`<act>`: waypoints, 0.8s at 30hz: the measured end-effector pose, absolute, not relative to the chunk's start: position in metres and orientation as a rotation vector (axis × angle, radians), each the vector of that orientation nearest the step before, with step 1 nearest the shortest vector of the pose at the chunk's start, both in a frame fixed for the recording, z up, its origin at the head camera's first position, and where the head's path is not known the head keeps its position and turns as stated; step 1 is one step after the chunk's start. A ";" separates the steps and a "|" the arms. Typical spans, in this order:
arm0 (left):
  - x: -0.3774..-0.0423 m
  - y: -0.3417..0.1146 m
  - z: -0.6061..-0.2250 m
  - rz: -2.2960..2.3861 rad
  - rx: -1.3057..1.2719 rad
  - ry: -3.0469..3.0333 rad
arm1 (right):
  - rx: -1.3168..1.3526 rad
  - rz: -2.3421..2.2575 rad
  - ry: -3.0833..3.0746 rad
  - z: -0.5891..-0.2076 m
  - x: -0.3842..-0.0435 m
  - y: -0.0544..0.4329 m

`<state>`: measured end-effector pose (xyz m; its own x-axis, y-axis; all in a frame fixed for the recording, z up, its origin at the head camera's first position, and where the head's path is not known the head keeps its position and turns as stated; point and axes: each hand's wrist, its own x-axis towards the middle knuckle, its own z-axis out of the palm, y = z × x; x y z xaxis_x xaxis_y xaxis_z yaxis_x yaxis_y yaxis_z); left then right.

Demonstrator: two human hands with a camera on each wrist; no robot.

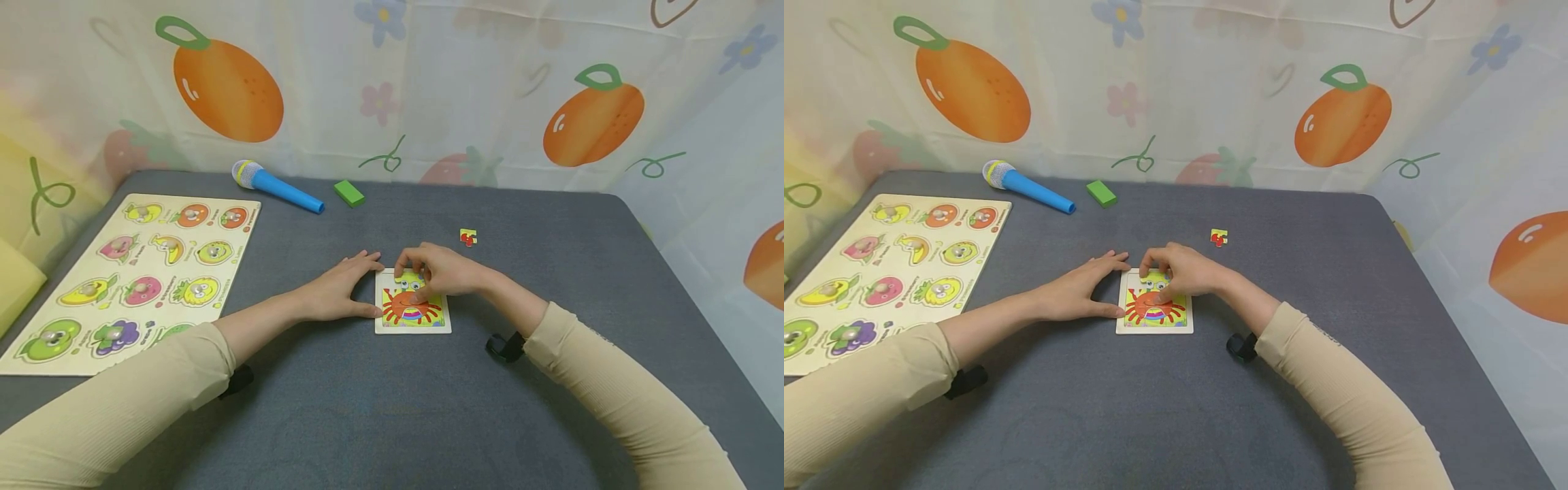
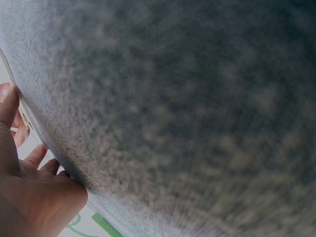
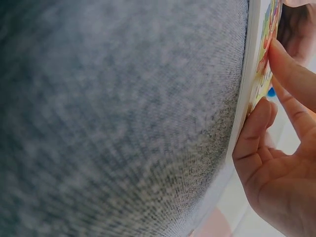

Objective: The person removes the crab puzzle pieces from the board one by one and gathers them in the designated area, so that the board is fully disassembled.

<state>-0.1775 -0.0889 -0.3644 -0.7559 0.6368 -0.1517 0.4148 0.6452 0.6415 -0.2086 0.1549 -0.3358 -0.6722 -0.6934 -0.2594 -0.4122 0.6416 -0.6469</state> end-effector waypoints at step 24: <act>-0.178 -0.088 -0.365 0.826 0.818 2.500 | -0.876 -0.715 2.414 -0.338 -0.208 0.157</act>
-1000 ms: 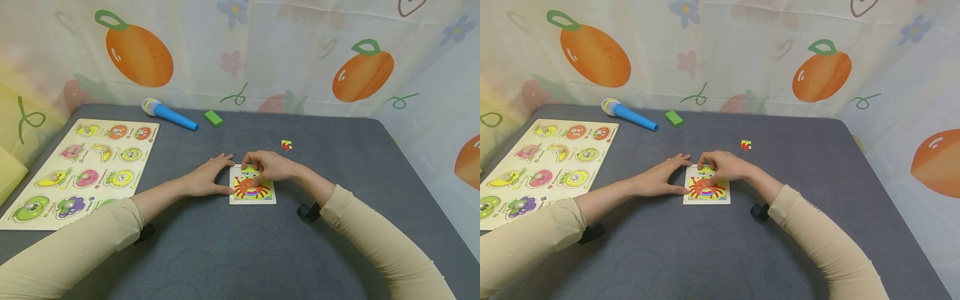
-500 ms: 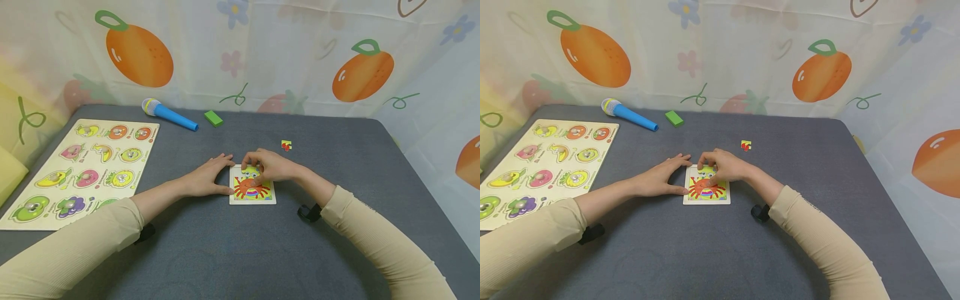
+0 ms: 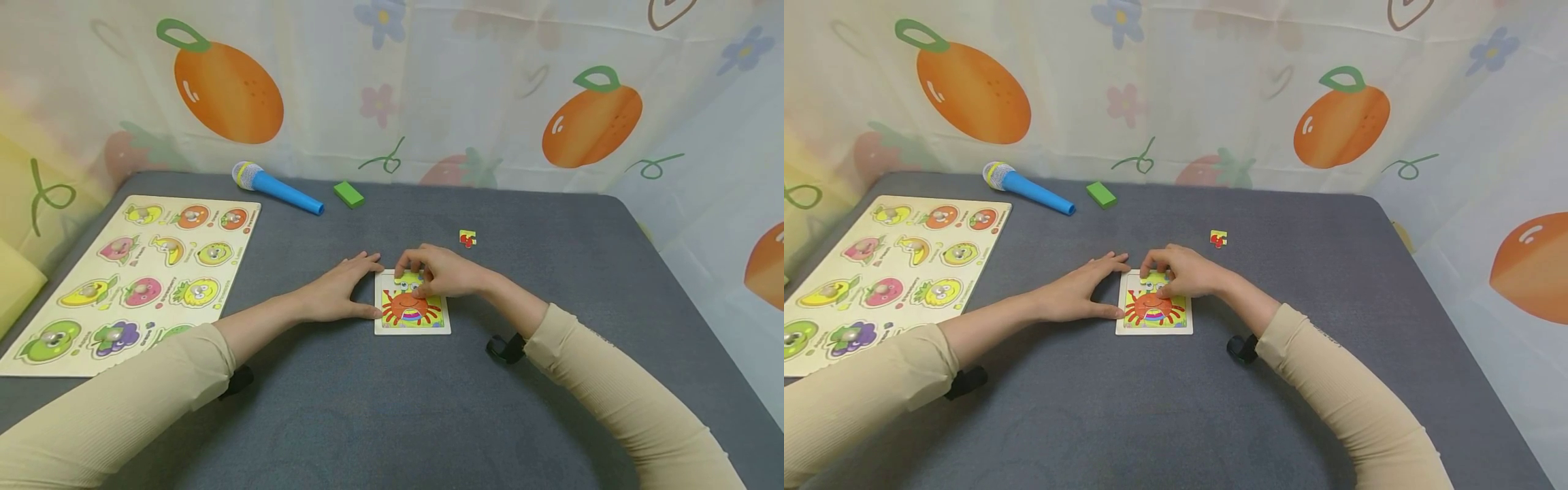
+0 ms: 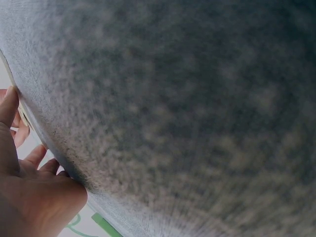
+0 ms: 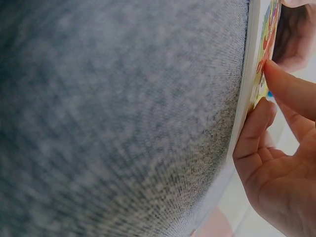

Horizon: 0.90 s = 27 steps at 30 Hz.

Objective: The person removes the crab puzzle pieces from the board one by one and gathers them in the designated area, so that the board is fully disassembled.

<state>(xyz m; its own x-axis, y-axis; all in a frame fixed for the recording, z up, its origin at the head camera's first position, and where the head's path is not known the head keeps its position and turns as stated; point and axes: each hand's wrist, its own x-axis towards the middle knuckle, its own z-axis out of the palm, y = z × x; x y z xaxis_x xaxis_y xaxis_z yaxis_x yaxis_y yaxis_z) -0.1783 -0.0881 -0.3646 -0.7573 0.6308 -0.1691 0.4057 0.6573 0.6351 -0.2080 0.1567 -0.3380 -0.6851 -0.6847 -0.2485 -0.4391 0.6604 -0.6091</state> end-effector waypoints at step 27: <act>-0.176 -0.088 -0.363 0.826 0.828 2.501 | -0.839 -0.779 2.448 -0.340 -0.208 0.157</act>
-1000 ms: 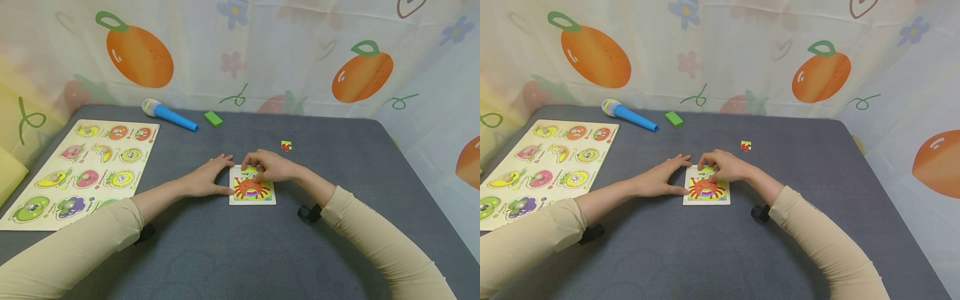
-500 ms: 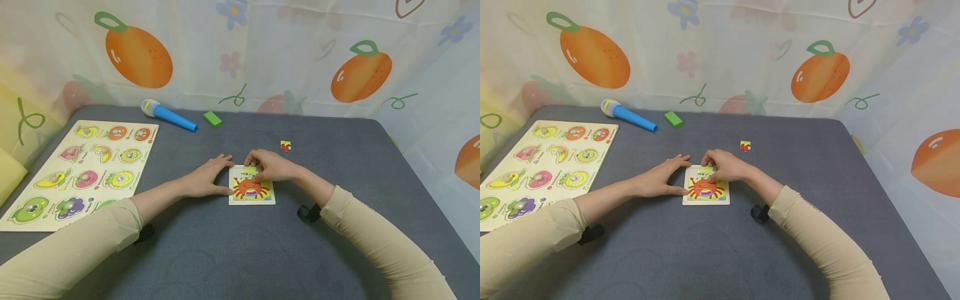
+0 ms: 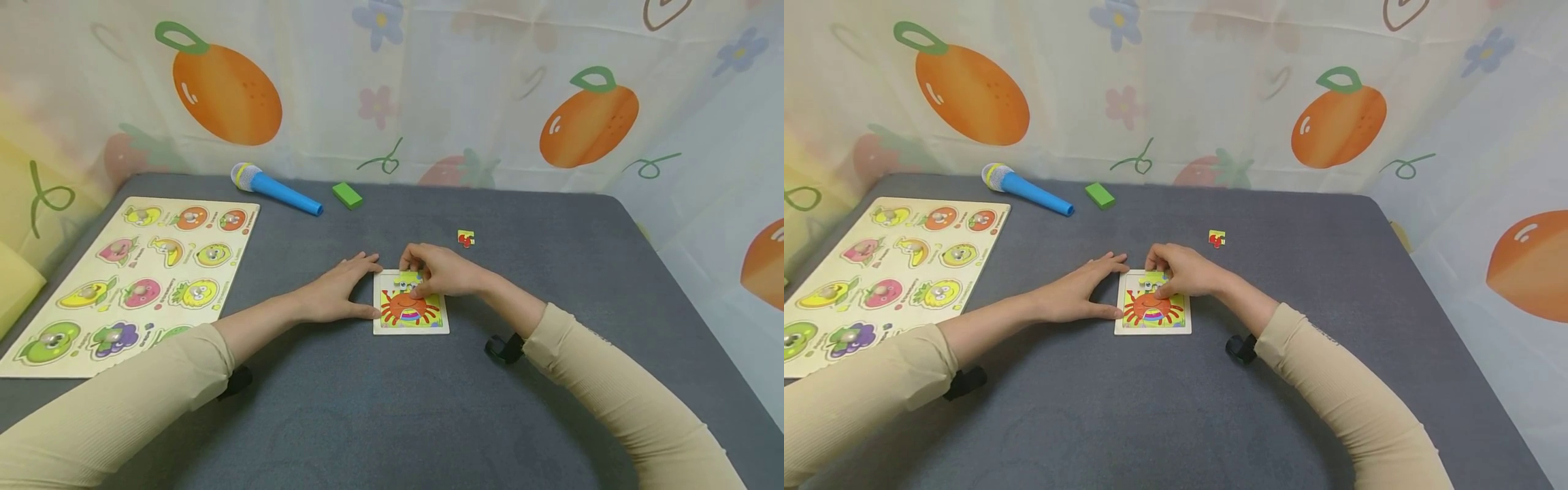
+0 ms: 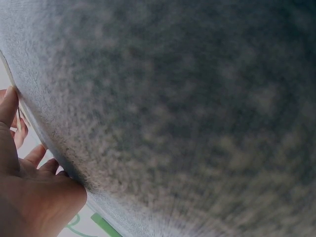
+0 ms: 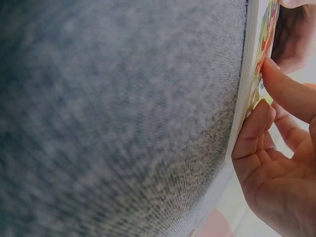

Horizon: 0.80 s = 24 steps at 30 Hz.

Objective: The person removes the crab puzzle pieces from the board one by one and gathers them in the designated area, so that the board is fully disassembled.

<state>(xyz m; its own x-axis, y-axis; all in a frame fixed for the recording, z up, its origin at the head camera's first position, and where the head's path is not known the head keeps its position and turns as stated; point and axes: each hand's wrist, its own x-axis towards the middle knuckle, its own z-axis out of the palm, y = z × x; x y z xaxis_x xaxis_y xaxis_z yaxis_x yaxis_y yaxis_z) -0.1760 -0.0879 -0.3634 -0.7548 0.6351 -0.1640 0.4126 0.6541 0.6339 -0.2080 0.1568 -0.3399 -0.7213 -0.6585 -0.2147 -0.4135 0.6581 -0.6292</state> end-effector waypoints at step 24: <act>-0.177 -0.088 -0.365 0.824 0.831 2.501 | -0.832 -0.828 2.454 -0.340 -0.207 0.158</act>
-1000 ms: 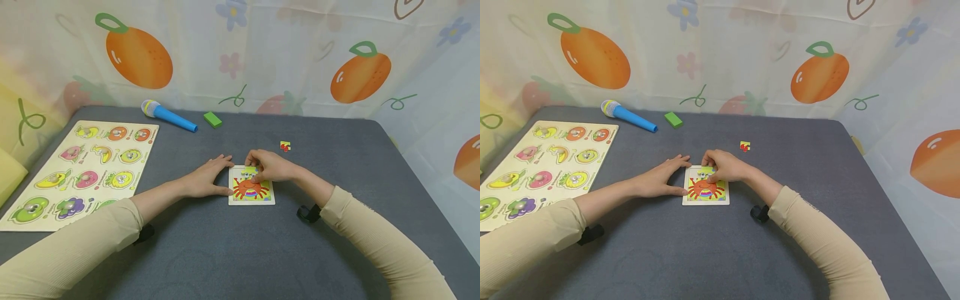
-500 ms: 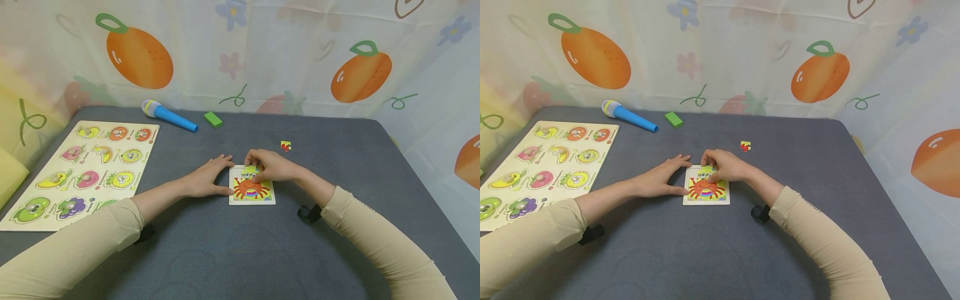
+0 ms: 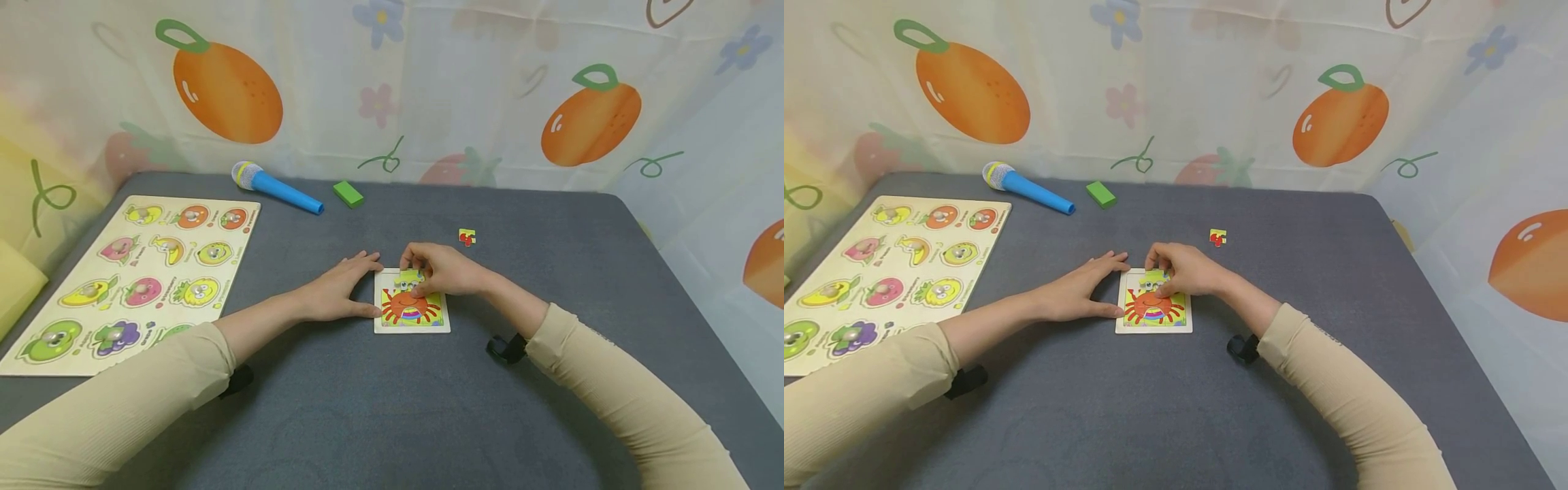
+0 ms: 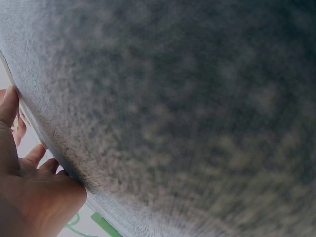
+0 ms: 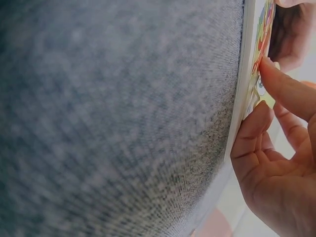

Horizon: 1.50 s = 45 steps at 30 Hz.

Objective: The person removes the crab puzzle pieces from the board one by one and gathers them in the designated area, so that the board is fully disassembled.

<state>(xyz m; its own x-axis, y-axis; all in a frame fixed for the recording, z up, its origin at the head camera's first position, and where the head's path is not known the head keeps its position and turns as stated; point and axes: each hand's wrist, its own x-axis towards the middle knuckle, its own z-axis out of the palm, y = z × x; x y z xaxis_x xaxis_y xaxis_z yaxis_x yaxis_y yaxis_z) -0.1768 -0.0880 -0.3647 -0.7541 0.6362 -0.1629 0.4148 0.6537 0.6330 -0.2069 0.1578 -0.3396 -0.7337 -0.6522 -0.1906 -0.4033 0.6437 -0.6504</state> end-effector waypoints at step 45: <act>-0.178 -0.088 -0.366 0.810 0.835 2.512 | -0.528 -1.054 2.443 -0.326 -0.222 0.186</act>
